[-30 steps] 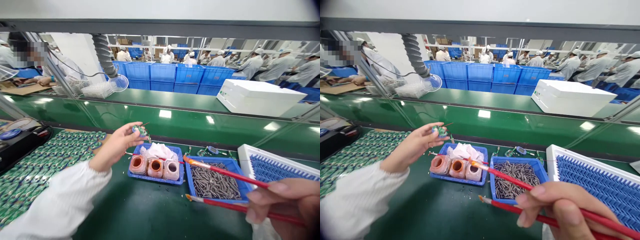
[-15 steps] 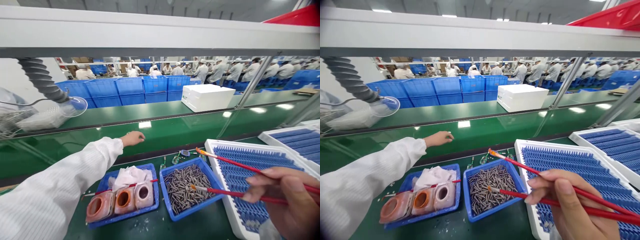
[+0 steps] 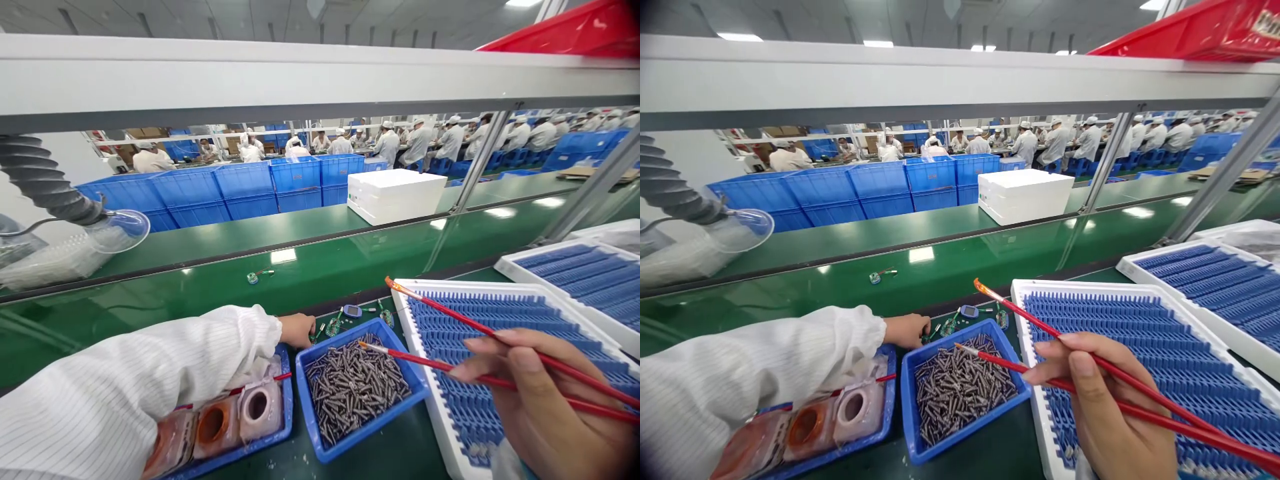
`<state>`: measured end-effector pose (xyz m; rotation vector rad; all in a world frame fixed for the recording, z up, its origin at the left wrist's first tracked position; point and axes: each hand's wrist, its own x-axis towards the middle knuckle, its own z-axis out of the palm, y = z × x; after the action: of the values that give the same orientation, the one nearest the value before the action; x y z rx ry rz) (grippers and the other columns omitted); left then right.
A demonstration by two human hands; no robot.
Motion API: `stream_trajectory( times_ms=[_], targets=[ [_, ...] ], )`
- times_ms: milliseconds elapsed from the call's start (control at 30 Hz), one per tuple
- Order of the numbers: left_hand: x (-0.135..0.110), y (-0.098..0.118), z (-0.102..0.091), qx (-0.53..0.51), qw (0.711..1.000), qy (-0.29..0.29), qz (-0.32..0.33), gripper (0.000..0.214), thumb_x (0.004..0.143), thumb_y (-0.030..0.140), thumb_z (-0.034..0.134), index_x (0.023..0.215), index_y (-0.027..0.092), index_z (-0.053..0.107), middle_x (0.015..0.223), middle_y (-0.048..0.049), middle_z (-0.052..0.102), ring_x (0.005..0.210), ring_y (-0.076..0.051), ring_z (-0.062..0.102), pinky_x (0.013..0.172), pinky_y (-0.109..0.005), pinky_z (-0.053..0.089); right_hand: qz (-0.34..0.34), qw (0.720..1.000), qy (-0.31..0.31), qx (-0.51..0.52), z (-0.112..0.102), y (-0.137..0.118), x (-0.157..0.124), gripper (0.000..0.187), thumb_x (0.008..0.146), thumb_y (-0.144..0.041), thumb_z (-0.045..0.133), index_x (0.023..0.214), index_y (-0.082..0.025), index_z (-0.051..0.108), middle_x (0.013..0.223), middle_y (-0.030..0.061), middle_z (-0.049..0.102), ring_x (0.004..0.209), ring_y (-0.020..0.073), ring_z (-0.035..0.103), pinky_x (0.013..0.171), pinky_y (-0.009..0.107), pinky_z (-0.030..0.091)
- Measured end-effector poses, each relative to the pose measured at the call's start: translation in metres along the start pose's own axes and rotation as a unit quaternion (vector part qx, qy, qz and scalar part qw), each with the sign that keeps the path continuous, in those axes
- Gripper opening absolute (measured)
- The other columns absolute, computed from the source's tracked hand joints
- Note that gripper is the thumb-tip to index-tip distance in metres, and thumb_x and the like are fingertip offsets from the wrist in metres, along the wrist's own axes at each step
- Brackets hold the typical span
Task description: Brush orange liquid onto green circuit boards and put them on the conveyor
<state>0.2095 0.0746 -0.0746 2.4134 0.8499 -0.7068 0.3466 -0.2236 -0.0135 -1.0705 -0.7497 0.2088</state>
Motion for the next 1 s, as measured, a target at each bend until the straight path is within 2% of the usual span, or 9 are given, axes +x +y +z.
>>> stream_trajectory(
  times_ms=[133,267,367,467,600,700,800,900,1000],
  targets=[
    [-0.003,0.005,-0.009,-0.110,0.994,0.010,-0.025,0.029,0.091,0.030,0.064,0.117,0.016,0.063,0.121,-0.0092,0.064,0.103,-0.025,0.064,0.086,-0.046,0.055,-0.023,1.000,-0.010,-0.004,0.001,-0.002,0.004,0.011,0.094,-0.031,0.066,0.103,-0.024,0.068,0.088,0.0027,0.073,0.062,0.0176,0.072,0.068,0.029,0.065],
    [-0.020,0.001,-0.052,-0.300,0.953,0.028,-0.015,0.023,0.092,0.028,0.064,0.111,0.015,0.064,0.109,-0.0072,0.068,0.089,-0.020,0.068,0.075,-0.039,0.059,-0.028,0.999,0.035,0.013,-0.001,-0.003,0.008,0.013,0.092,-0.032,0.069,0.100,-0.022,0.068,0.085,0.0026,0.073,0.059,0.0192,0.071,0.062,0.032,0.066],
    [-0.052,-0.010,-0.083,-0.460,0.880,0.107,0.043,0.012,0.094,0.021,0.060,0.102,0.013,0.065,0.104,-0.0068,0.070,0.090,-0.018,0.069,0.077,-0.035,0.060,-0.023,0.994,0.097,0.040,-0.004,-0.003,0.012,0.019,0.087,-0.036,0.075,0.097,-0.021,0.068,0.084,0.0018,0.072,0.057,0.0199,0.071,0.057,0.032,0.066],
    [-0.097,-0.018,-0.087,-0.581,0.778,0.214,0.106,0.015,0.091,0.005,0.055,0.090,0.017,0.064,0.097,-0.0023,0.071,0.093,-0.011,0.070,0.084,-0.018,0.057,-0.017,0.988,0.139,0.058,-0.003,-0.005,0.017,0.027,0.082,-0.041,0.079,0.097,-0.021,0.067,0.083,0.0012,0.072,0.053,0.0182,0.069,0.052,0.031,0.065],
    [-0.157,-0.016,-0.052,-0.661,0.681,0.282,0.139,0.025,0.076,0.001,0.071,0.087,0.022,0.063,0.088,0.0042,0.073,0.074,-0.008,0.073,0.066,-0.011,0.059,0.003,0.987,0.130,0.094,0.006,-0.010,0.017,0.033,0.080,-0.046,0.080,0.097,-0.022,0.067,0.083,0.0001,0.071,0.050,0.0151,0.066,0.051,0.028,0.064],
    [-0.192,-0.005,-0.012,-0.712,0.633,0.278,0.122,0.046,0.065,0.011,0.087,0.102,0.028,0.066,0.084,0.0039,0.075,0.065,-0.014,0.074,0.047,-0.014,0.057,0.054,0.986,0.085,0.129,0.013,-0.014,0.014,0.034,0.078,-0.050,0.081,0.091,-0.022,0.066,0.073,-0.0024,0.068,0.052,0.0152,0.066,0.052,0.028,0.064],
    [-0.216,0.009,0.024,-0.764,0.588,0.251,0.092,0.052,0.059,0.019,0.093,0.105,0.028,0.070,0.091,-0.0006,0.077,0.069,-0.017,0.076,0.053,-0.016,0.059,0.109,0.983,0.049,0.139,0.020,-0.017,0.010,0.039,0.077,-0.057,0.078,0.080,-0.022,0.063,0.057,-0.0050,0.057,0.056,0.0181,0.068,0.055,0.031,0.066],
    [-0.230,0.022,0.051,-0.769,0.585,0.232,0.117,0.049,0.070,0.023,0.087,0.115,0.029,0.071,0.123,-0.0075,0.070,0.091,-0.023,0.075,0.074,-0.026,0.062,0.118,0.984,0.021,0.132,0.026,-0.022,0.006,0.038,0.078,-0.057,0.077,0.081,-0.022,0.063,0.057,-0.0045,0.054,0.062,0.0200,0.070,0.061,0.030,0.066],
    [-0.235,0.028,0.070,-0.751,0.596,0.243,0.148,0.048,0.075,0.025,0.083,0.121,0.033,0.070,0.145,-0.0067,0.055,0.104,-0.026,0.071,0.084,-0.030,0.060,0.104,0.987,-0.010,0.119,0.027,-0.030,-0.001,0.024,0.080,-0.038,0.082,0.090,-0.024,0.065,0.064,-0.0039,0.059,0.072,0.0213,0.073,0.068,0.026,0.066]
  ],
)
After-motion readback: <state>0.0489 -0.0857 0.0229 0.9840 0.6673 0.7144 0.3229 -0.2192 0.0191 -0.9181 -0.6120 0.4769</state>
